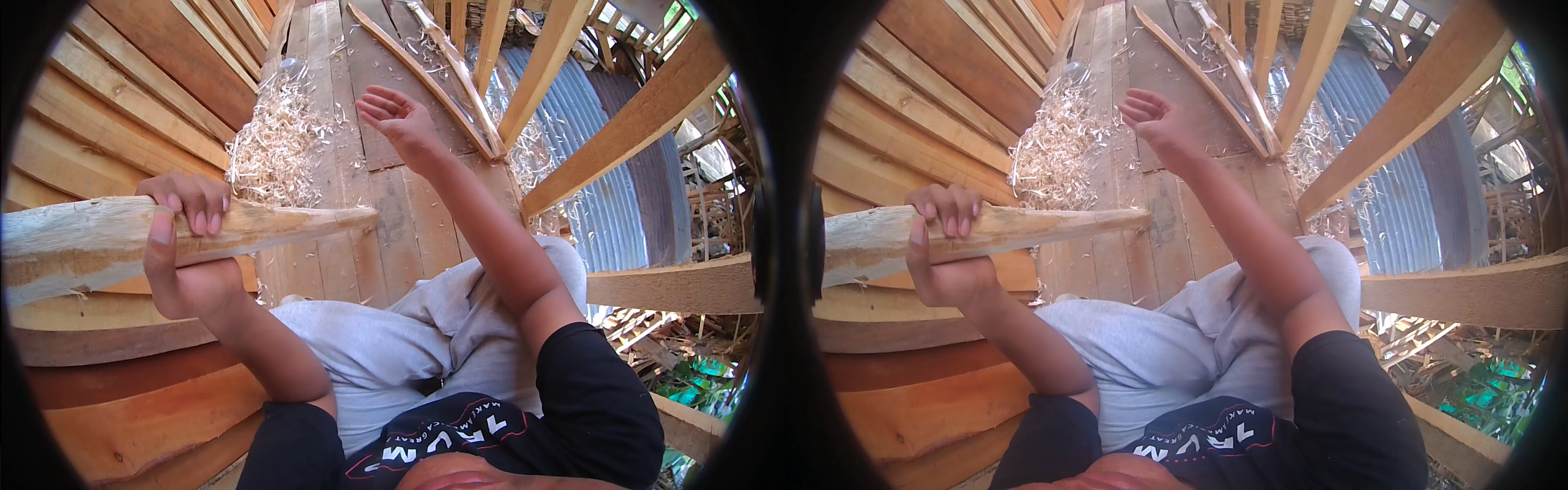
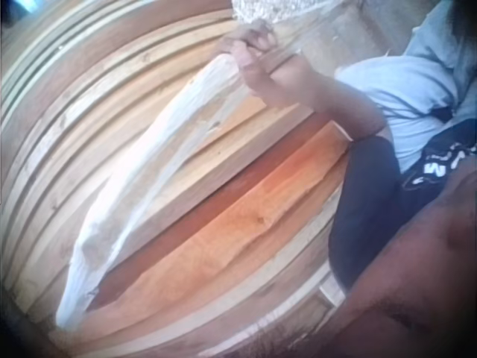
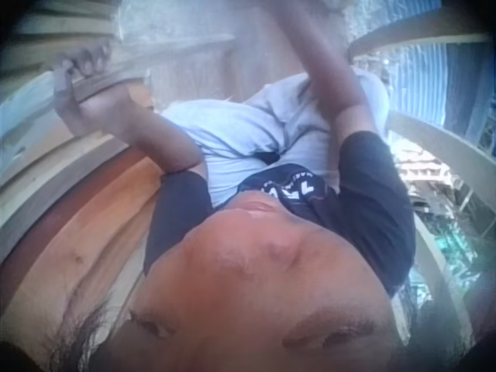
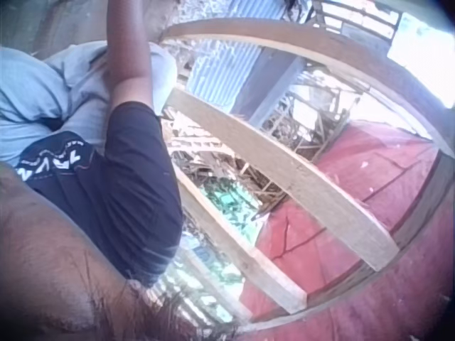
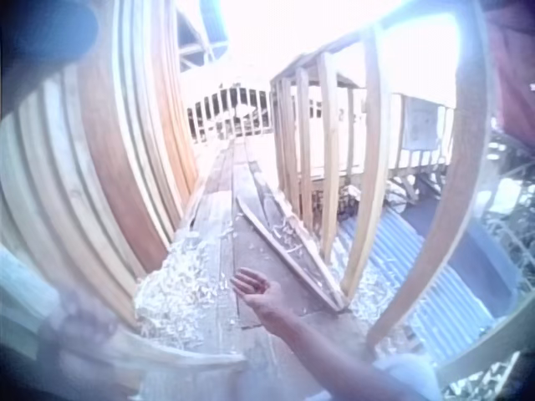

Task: The person sits on a wooden floor and uses a knife to carve a long piece of wood, shaving off thin strips. The person rotates the wood and continues carving along its length.

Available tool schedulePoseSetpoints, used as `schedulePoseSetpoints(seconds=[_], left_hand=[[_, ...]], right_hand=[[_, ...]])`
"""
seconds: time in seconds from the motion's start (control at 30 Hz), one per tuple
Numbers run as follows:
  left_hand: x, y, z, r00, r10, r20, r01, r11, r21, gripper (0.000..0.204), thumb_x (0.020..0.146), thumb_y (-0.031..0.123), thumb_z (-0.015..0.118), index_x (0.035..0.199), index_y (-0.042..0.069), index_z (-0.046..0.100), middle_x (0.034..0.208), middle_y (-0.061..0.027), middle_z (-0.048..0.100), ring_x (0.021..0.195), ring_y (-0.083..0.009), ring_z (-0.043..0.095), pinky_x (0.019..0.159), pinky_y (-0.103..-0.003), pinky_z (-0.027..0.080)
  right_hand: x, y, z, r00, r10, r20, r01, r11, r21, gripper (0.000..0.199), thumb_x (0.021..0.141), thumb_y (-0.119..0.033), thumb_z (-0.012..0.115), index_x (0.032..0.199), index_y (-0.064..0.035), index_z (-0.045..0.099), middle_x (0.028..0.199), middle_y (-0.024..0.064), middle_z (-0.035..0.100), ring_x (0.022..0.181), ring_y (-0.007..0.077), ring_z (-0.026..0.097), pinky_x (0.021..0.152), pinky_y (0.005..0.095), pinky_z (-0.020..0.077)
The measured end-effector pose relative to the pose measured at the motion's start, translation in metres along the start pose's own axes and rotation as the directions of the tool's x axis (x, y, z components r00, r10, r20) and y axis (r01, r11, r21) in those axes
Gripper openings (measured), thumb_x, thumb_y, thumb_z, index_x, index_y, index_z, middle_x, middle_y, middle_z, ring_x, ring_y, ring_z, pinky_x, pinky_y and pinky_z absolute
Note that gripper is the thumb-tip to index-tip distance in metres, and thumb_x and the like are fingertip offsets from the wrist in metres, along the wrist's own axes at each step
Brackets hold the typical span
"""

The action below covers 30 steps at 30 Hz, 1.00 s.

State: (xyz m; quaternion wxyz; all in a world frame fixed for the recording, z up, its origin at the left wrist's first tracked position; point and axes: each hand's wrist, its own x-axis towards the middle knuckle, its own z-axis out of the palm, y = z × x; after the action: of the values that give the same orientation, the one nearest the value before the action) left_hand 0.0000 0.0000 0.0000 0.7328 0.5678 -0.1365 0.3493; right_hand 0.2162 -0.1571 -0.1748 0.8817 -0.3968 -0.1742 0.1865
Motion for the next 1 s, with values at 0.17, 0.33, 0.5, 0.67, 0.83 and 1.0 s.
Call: schedulePoseSetpoints(seconds=[0.17,0.33,0.5,0.67,0.83,1.0], left_hand=[[0.0,-0.001,0.001,1.0,0.02,-0.023,-0.021,1.0,-0.019,0.021,0.081,0.023,0.053,0.088,0.006,0.043,0.068,-0.0036,0.038,0.063,-0.012,0.038,0.065,-0.03,0.033],[0.0,0.0,-0.004,0.999,0.012,-0.033,-0.013,1.0,-0.027,0.021,0.081,0.023,0.053,0.087,0.006,0.043,0.068,-0.0038,0.038,0.062,-0.0119,0.038,0.065,-0.03,0.033],[0.003,0.0,-0.007,0.999,0.014,-0.053,-0.016,0.999,-0.03,0.021,0.081,0.023,0.053,0.087,0.006,0.043,0.068,-0.0039,0.038,0.062,-0.0119,0.037,0.065,-0.03,0.032],[0.004,0.001,-0.012,0.997,0.012,-0.081,-0.013,1.0,-0.014,0.022,0.08,0.024,0.053,0.086,0.006,0.042,0.068,-0.004,0.038,0.062,-0.0121,0.037,0.065,-0.029,0.032],[0.005,0.001,-0.017,0.997,-0.005,-0.073,0.004,1.0,-0.017,0.021,0.082,0.026,0.054,0.087,0.009,0.044,0.068,-0.0018,0.037,0.063,-0.0121,0.036,0.067,-0.029,0.031],[0.005,0.0,-0.018,0.997,-0.007,-0.077,0.005,1.0,-0.028,0.021,0.082,0.026,0.054,0.087,0.009,0.043,0.069,-0.0019,0.037,0.063,-0.0119,0.036,0.067,-0.029,0.031]], right_hand=[[0.021,-0.013,-0.07,0.953,-0.205,-0.221,0.113,0.922,-0.369,0.065,0.066,0.023,0.04,0.128,0.0071,0.048,0.131,0.0211,0.051,0.123,0.0283,0.053,0.103,0.0318,0.0465],[0.024,-0.017,-0.128,0.837,-0.295,-0.461,-0.037,0.81,-0.586,0.057,0.068,0.021,0.041,0.122,0.0068,0.054,0.125,0.0178,0.057,0.117,0.0251,0.058,0.094,0.026,0.0491],[0.021,-0.008,-0.171,0.748,-0.374,-0.548,-0.178,0.682,-0.709,0.051,0.067,0.01,0.051,0.117,0.0042,0.058,0.114,0.02,0.064,0.112,0.0253,0.062,0.09,0.029,0.0494],[0.007,-0.003,-0.177,0.845,-0.385,-0.371,-0.382,0.049,-0.923,0.05,0.068,-0.002,0.062,0.118,0.0008,0.058,0.113,0.023,0.063,0.107,0.0337,0.062,0.091,0.0391,0.0501],[-0.001,0.007,-0.168,0.848,-0.204,-0.489,-0.521,-0.163,-0.837,0.051,0.071,-0.01,0.062,0.121,-0.0009,0.056,0.111,0.0237,0.063,0.105,0.0354,0.062,0.092,0.0408,0.0495],[-0.005,0.008,-0.158,0.887,-0.208,-0.412,-0.448,-0.181,-0.875,0.05,0.07,-0.01,0.063,0.119,-0.002,0.06,0.111,0.023,0.064,0.1,0.0358,0.064,0.091,0.0401,0.0501]])
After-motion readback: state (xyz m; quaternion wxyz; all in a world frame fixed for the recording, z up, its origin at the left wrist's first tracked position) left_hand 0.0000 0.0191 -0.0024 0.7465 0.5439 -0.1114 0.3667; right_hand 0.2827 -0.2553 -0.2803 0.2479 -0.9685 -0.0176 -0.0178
